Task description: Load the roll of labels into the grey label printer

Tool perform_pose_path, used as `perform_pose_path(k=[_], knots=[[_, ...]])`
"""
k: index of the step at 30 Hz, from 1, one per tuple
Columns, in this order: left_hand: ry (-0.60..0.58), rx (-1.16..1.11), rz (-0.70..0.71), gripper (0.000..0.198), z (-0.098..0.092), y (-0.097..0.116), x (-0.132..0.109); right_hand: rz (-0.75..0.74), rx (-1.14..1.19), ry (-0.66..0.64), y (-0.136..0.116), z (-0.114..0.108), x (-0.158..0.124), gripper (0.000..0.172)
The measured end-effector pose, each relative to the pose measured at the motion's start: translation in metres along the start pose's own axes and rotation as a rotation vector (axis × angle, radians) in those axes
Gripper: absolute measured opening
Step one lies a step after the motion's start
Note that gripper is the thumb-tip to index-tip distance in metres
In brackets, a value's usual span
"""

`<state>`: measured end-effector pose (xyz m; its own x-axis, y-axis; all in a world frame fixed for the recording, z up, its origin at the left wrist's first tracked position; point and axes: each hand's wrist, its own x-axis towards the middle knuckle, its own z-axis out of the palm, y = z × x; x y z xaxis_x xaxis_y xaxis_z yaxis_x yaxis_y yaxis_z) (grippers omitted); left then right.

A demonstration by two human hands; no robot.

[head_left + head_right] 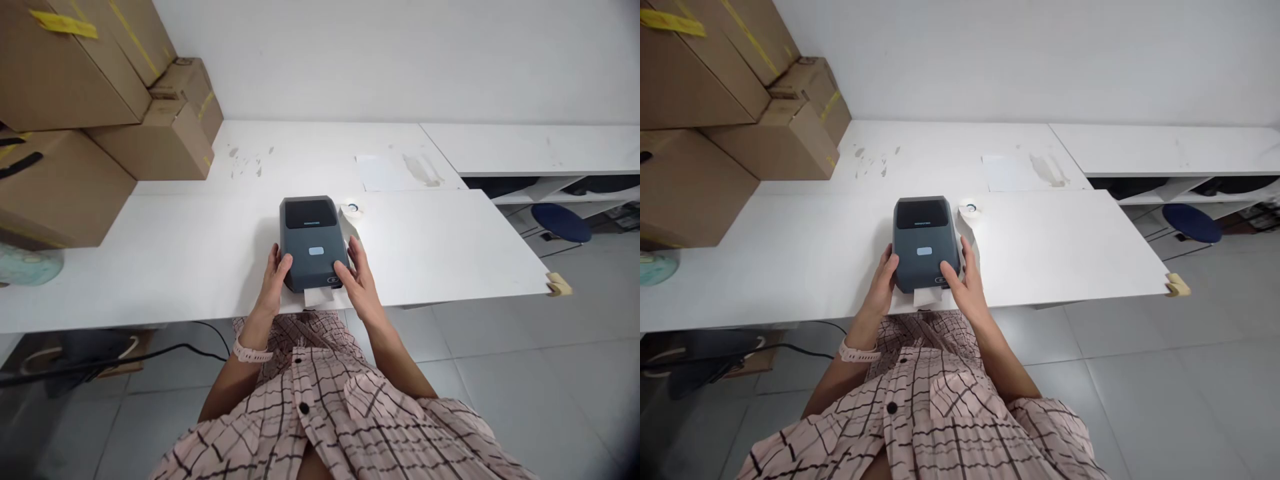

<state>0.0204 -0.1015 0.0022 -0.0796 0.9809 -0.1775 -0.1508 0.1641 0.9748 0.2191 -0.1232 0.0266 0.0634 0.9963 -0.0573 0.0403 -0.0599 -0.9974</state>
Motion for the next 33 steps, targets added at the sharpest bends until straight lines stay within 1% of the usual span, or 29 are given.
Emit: perform_pose_path(k=[2,4,11,15,20,23,24,25,28,29,30,31,33], knots=[[0.001,-0.043,-0.073,0.094,0.003,0.003,-0.001,0.106,0.092,-0.051,0.005,-0.002,0.002,0.094],[-0.008,-0.059,-0.087,0.093,0.005,0.005,-0.003,0.172,0.165,-0.088,0.011,-0.004,0.005,0.098],[-0.043,0.014,0.024,0.090,0.012,0.007,-0.010,0.188,0.194,-0.094,0.021,-0.003,0.007,0.094],[-0.037,0.055,0.052,0.088,0.011,0.004,-0.011,0.108,0.103,-0.070,0.029,-0.001,0.005,0.086],[-0.012,0.101,0.094,0.088,0.007,0.003,-0.003,-0.063,-0.076,0.063,0.047,0.007,0.008,0.086],[-0.023,0.142,0.129,0.081,0.006,-0.001,-0.005,-0.119,-0.105,0.076,0.054,0.007,0.010,0.084],[0.017,0.177,0.169,0.076,0.006,-0.004,-0.009,-0.128,-0.112,0.074,0.054,0.007,0.010,0.084],[0.097,0.224,0.233,0.070,0.005,-0.008,-0.016,-0.134,-0.114,0.073,0.054,0.007,0.010,0.084],[0.431,0.377,0.505,0.044,0.005,-0.026,-0.047,-0.132,-0.089,0.067,0.052,0.006,0.009,0.084],[0.445,0.398,0.542,0.037,0.006,-0.031,-0.058,-0.126,-0.080,0.065,0.050,0.006,0.009,0.084],[0.361,0.418,0.477,0.038,0.007,-0.034,-0.067,-0.121,-0.074,0.064,0.049,0.006,0.009,0.084],[0.267,0.412,0.378,0.044,0.009,-0.034,-0.074,-0.115,-0.074,0.062,0.048,0.006,0.008,0.084],[0.056,0.327,0.104,0.054,0.015,-0.030,-0.080,-0.100,-0.085,0.060,0.047,0.007,0.008,0.083]])
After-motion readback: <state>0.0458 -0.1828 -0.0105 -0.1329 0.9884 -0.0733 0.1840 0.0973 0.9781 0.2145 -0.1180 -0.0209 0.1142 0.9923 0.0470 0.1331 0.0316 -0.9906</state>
